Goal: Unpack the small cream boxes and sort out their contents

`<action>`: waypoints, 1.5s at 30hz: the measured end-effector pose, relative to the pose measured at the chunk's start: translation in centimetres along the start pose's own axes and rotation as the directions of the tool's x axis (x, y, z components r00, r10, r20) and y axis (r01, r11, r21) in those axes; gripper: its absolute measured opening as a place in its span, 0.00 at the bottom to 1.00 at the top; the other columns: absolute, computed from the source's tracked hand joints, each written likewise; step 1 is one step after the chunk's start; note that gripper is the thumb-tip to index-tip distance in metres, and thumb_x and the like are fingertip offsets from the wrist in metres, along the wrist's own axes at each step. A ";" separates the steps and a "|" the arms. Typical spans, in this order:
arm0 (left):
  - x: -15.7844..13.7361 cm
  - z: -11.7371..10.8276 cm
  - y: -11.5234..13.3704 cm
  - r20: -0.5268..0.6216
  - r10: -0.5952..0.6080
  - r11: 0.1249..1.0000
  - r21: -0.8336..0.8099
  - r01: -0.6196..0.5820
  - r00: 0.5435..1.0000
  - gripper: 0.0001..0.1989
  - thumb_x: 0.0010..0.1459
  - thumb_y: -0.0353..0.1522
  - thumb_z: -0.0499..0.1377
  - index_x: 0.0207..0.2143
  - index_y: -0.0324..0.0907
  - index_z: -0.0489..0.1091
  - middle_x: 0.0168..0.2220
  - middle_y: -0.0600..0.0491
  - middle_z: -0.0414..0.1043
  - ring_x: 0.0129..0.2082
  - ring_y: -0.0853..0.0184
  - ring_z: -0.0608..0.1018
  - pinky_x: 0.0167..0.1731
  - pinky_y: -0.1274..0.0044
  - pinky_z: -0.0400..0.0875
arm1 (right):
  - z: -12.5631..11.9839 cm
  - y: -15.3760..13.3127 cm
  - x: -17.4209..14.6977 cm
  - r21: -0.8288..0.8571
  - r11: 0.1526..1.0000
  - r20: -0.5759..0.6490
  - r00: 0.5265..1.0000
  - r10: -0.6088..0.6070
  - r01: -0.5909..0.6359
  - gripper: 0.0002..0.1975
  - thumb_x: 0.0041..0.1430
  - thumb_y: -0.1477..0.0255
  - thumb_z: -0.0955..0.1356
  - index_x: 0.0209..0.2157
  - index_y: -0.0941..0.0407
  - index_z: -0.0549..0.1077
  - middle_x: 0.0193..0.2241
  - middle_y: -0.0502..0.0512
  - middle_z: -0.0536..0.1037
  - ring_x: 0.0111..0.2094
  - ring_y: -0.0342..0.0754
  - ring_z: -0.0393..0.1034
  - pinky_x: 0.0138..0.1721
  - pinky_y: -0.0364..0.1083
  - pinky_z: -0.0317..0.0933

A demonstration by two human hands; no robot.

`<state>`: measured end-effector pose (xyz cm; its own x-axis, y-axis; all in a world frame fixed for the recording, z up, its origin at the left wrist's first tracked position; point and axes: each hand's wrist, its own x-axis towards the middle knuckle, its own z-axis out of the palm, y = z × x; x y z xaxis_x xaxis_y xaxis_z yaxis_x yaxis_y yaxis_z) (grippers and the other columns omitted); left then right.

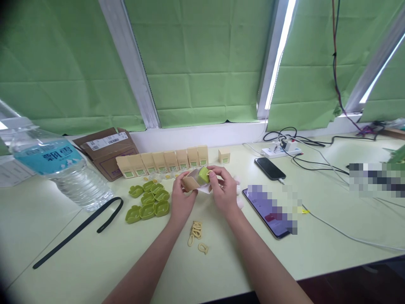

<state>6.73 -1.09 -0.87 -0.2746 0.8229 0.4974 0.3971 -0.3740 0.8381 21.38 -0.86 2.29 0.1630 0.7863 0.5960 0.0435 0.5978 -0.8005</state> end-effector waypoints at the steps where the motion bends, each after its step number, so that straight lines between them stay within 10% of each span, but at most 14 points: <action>1: 0.0 0.0 -0.1 0.000 -0.005 1.000 0.005 0.005 1.000 0.30 0.50 0.24 0.62 0.55 0.51 0.66 0.55 0.50 0.68 0.53 0.59 0.71 0.51 0.68 0.70 | 0.0 -0.1 0.0 0.021 1.000 -0.024 1.000 0.000 0.001 0.11 0.66 0.61 0.65 0.37 0.54 0.73 0.45 0.60 0.79 0.46 0.52 0.74 0.41 0.48 0.70; 12: 0.0 0.0 0.6 -0.002 -0.073 0.978 0.193 0.072 0.997 0.24 0.54 0.40 0.64 0.52 0.42 0.66 0.51 0.44 0.66 0.53 0.55 0.72 0.52 0.64 0.69 | -0.1 -0.9 1.0 0.325 0.932 -0.421 0.907 -0.008 0.159 0.09 0.66 0.62 0.62 0.36 0.52 0.60 0.32 0.48 0.75 0.28 0.46 0.73 0.33 0.48 0.69; 20: -0.4 -0.4 1.1 0.044 -0.017 0.979 -0.201 0.025 0.999 0.29 0.60 0.43 0.60 0.59 0.42 0.59 0.50 0.44 0.70 0.49 0.58 0.75 0.49 0.68 0.70 | 0.3 -0.1 -0.4 0.208 0.978 0.021 1.000 -0.014 0.009 0.09 0.68 0.63 0.63 0.35 0.53 0.64 0.32 0.50 0.73 0.29 0.44 0.69 0.31 0.45 0.65; 25: -0.5 -1.0 1.1 0.085 0.003 0.927 -0.375 0.029 0.996 0.22 0.67 0.45 0.50 0.56 0.43 0.65 0.50 0.47 0.73 0.49 0.60 0.75 0.48 0.71 0.70 | 1.0 0.7 -1.3 -0.033 0.999 0.336 0.942 -0.001 0.012 0.09 0.68 0.65 0.62 0.33 0.54 0.64 0.28 0.49 0.69 0.29 0.43 0.63 0.32 0.43 0.58; 37: 4.4 -0.9 3.1 -0.130 -0.196 0.908 -0.399 0.130 0.972 0.25 0.51 0.43 0.67 0.46 0.44 0.61 0.36 0.53 0.74 0.38 0.66 0.78 0.38 0.75 0.72 | 1.6 -1.1 -1.3 -0.167 0.979 0.516 0.857 -0.015 0.118 0.03 0.60 0.74 0.65 0.32 0.54 0.66 0.27 0.46 0.73 0.27 0.41 0.65 0.32 0.41 0.58; 45: 11.9 0.6 6.7 0.109 -0.038 0.998 -0.041 0.043 0.993 0.31 0.44 0.37 0.71 0.48 0.44 0.60 0.48 0.47 0.72 0.43 0.63 0.80 0.39 0.73 0.75 | 1.2 -1.8 -1.1 -0.188 0.965 0.562 0.826 -0.049 0.185 0.02 0.59 0.72 0.67 0.32 0.53 0.67 0.29 0.47 0.76 0.29 0.41 0.68 0.32 0.39 0.58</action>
<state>6.67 6.48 10.48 -0.1922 0.8785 0.4375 0.3485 -0.3556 0.8672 19.91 -2.65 3.14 -0.4212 0.7077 0.5672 0.2573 0.6929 -0.6735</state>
